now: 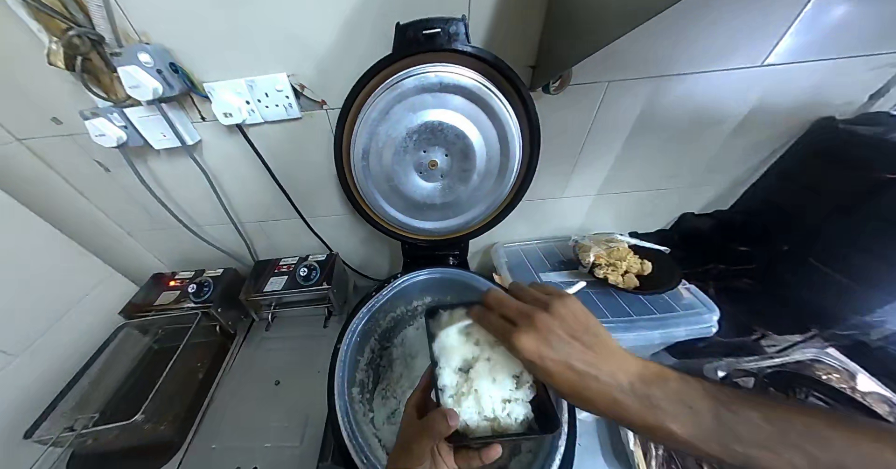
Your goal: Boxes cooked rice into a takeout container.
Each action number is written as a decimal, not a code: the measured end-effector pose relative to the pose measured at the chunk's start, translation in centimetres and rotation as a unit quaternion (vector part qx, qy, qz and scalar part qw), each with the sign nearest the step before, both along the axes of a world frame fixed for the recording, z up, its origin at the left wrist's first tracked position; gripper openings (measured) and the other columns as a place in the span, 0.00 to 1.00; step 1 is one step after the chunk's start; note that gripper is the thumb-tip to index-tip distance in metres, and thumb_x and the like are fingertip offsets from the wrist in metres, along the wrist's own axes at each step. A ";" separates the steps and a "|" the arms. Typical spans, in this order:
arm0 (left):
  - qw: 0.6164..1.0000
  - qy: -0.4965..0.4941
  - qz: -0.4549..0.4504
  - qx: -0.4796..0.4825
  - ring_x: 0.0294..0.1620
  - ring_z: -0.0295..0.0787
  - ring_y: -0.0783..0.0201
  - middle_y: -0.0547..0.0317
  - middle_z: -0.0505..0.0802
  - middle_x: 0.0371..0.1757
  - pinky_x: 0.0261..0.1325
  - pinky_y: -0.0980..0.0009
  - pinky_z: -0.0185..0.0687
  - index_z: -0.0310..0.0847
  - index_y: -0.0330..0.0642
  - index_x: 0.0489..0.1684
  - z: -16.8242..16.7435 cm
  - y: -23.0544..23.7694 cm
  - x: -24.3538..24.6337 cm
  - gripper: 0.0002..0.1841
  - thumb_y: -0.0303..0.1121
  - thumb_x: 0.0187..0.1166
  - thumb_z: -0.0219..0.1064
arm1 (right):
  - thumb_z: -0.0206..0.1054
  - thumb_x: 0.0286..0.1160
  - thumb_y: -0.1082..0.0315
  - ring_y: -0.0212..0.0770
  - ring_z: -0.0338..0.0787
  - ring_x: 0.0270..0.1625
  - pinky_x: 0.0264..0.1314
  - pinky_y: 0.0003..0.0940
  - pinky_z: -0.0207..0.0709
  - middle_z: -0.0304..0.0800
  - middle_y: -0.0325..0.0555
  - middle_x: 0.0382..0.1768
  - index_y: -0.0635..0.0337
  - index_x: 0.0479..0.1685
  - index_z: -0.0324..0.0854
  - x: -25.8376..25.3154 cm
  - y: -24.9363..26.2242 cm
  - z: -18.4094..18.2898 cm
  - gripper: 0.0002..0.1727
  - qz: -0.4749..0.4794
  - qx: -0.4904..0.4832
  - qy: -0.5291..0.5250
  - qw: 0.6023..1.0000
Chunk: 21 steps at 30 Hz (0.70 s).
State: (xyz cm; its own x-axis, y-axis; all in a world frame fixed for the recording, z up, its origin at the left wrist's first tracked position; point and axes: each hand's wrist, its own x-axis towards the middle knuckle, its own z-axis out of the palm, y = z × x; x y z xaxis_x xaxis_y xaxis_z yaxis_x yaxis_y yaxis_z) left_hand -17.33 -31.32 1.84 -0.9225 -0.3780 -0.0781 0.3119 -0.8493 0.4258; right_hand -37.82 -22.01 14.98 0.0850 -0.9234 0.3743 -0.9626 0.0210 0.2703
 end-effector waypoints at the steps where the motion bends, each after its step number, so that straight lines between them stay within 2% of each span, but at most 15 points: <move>1: 1.000 -0.007 0.015 -0.012 0.54 0.93 0.31 0.32 0.89 0.62 0.47 0.35 0.92 0.54 0.45 0.87 0.0 -0.1 0.1 0.47 0.26 0.65 0.80 | 0.59 0.76 0.78 0.46 0.86 0.35 0.30 0.40 0.79 0.88 0.43 0.42 0.50 0.55 0.87 0.1 0.5 0.9 0.17 -0.002 -0.018 0.002 1.000; 4: 0.992 -0.075 0.080 -0.070 0.53 0.93 0.32 0.34 0.88 0.61 0.45 0.31 0.90 0.42 0.46 0.92 0.8 -0.1 0.2 0.57 0.21 0.59 0.81 | 0.61 0.72 0.77 0.44 0.87 0.31 0.23 0.39 0.79 0.88 0.41 0.42 0.50 0.54 0.89 0.3 1.5 2.5 0.18 -0.020 -0.045 -0.010 0.999; 6: 0.976 -0.111 0.115 -0.148 0.53 0.94 0.37 0.36 0.88 0.61 0.48 0.32 0.91 0.35 0.43 0.94 0.9 -0.1 0.3 0.62 0.20 0.57 0.81 | 0.64 0.67 0.76 0.44 0.89 0.29 0.20 0.41 0.81 0.88 0.40 0.42 0.48 0.54 0.89 0.6 1.3 1.9 0.18 -0.030 0.009 -0.042 0.999; 8: 0.951 -0.121 0.133 -0.251 0.53 0.95 0.46 0.40 0.90 0.61 0.51 0.44 0.95 0.33 0.33 0.93 0.8 -0.3 0.3 0.62 0.22 0.57 0.82 | 0.68 0.64 0.78 0.47 0.90 0.30 0.21 0.45 0.82 0.89 0.43 0.41 0.51 0.53 0.88 1.1 0.8 0.1 0.18 -0.027 0.070 -0.069 0.995; 10: 0.931 -0.130 0.141 -0.310 0.50 0.96 0.54 0.43 0.92 0.58 0.52 0.55 0.95 0.36 0.28 0.91 0.9 -0.6 0.3 0.60 0.21 0.57 0.81 | 0.68 0.64 0.79 0.46 0.89 0.29 0.21 0.43 0.81 0.88 0.43 0.40 0.51 0.52 0.88 1.1 0.7 -0.3 0.18 -0.021 0.071 -0.061 0.995; 14: 0.935 -0.122 0.141 -0.300 0.53 0.95 0.54 0.42 0.90 0.63 0.55 0.55 0.94 0.38 0.29 0.92 0.7 -1.1 0.7 0.59 0.22 0.57 0.82 | 0.63 0.69 0.77 0.42 0.84 0.26 0.19 0.37 0.74 0.87 0.39 0.40 0.49 0.54 0.90 1.1 0.8 2.0 0.19 -0.017 -0.010 -0.010 1.000; 16: 0.936 -0.111 0.139 -0.304 0.55 0.95 0.53 0.41 0.90 0.63 0.57 0.55 0.93 0.40 0.28 0.91 0.6 -1.2 0.6 0.59 0.24 0.56 0.82 | 0.65 0.68 0.78 0.45 0.86 0.28 0.21 0.39 0.77 0.87 0.42 0.41 0.51 0.54 0.88 1.6 0.2 1.2 0.17 0.003 0.034 -0.021 0.999; 18: 0.941 -0.114 0.139 -0.287 0.54 0.95 0.52 0.41 0.89 0.63 0.54 0.52 0.95 0.38 0.29 0.91 0.4 -1.3 0.7 0.61 0.26 0.55 0.84 | 0.68 0.65 0.78 0.45 0.88 0.30 0.23 0.41 0.81 0.87 0.43 0.41 0.52 0.54 0.87 1.5 -0.4 0.4 0.18 0.018 0.094 -0.044 0.994; 21: 0.949 -0.126 0.154 -0.246 0.53 0.95 0.47 0.40 0.88 0.64 0.48 0.45 0.96 0.37 0.34 0.93 0.0 -1.7 1.1 0.64 0.26 0.53 0.86 | 0.69 0.64 0.74 0.40 0.87 0.29 0.22 0.38 0.80 0.86 0.37 0.39 0.48 0.50 0.88 0.8 0.0 1.8 0.16 0.024 0.064 -0.053 0.996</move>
State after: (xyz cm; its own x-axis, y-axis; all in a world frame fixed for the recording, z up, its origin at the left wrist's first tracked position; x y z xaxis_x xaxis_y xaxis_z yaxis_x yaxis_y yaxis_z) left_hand -16.23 -33.06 1.80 -0.7372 -0.6752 -0.0258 0.3494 -0.4137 0.8407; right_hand -37.05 -22.00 16.81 0.0971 -0.9601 0.2623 -0.9848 -0.0544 0.1652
